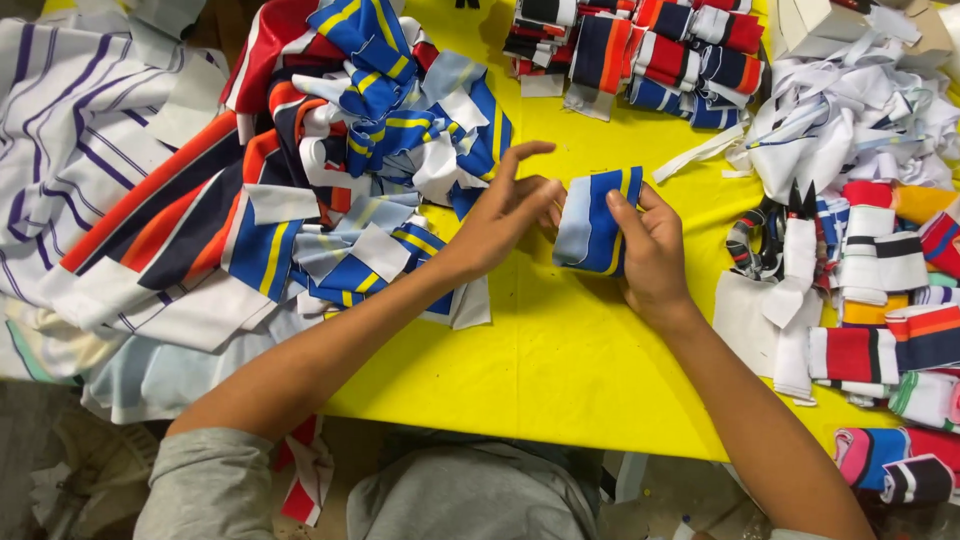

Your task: Trimming, folding, and stacking small strips of striped fabric on a work table in a factory setting.

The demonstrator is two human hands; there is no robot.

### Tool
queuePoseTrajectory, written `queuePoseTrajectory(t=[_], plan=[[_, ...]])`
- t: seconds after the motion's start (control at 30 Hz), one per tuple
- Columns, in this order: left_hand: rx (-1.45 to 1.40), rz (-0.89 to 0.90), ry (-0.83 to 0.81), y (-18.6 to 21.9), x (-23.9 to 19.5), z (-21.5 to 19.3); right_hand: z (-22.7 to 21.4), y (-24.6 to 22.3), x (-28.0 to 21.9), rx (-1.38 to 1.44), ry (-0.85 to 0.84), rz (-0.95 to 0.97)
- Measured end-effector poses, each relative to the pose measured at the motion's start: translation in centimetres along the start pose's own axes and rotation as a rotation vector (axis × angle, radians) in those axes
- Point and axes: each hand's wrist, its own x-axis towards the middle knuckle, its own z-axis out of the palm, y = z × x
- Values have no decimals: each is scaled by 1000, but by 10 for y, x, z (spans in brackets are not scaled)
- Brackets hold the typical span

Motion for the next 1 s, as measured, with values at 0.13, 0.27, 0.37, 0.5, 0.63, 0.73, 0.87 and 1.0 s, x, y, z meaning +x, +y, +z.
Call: queuePoseTrajectory(t=[0.13,0.27,0.37,0.5,0.63,0.73,0.87,1.0], plan=[[63,-6,3,4,-5,1,13,-15,-7,70,-33,-4],[71,-28,19,4,-5,-2,18,-19,-14,-42,-72,-58],[90,-42,19,2,-3,-2,15,-17,-12,-83,-97,-86],[123,-40,23,-1,-3,0,14,-19,-12,-115,-120,-80],[117,-39,25,4,-5,1,15,-20,-11,-141,-132,-89],[137,-40,6,14,-8,4,12,-15,-11,-161,-175,-91],[178,-36,-46,34,-10,9,10,-7,-10,-187,-205,-102],[194,-44,-55,39,-11,15,9,-4,-12,-196,-237,-85]])
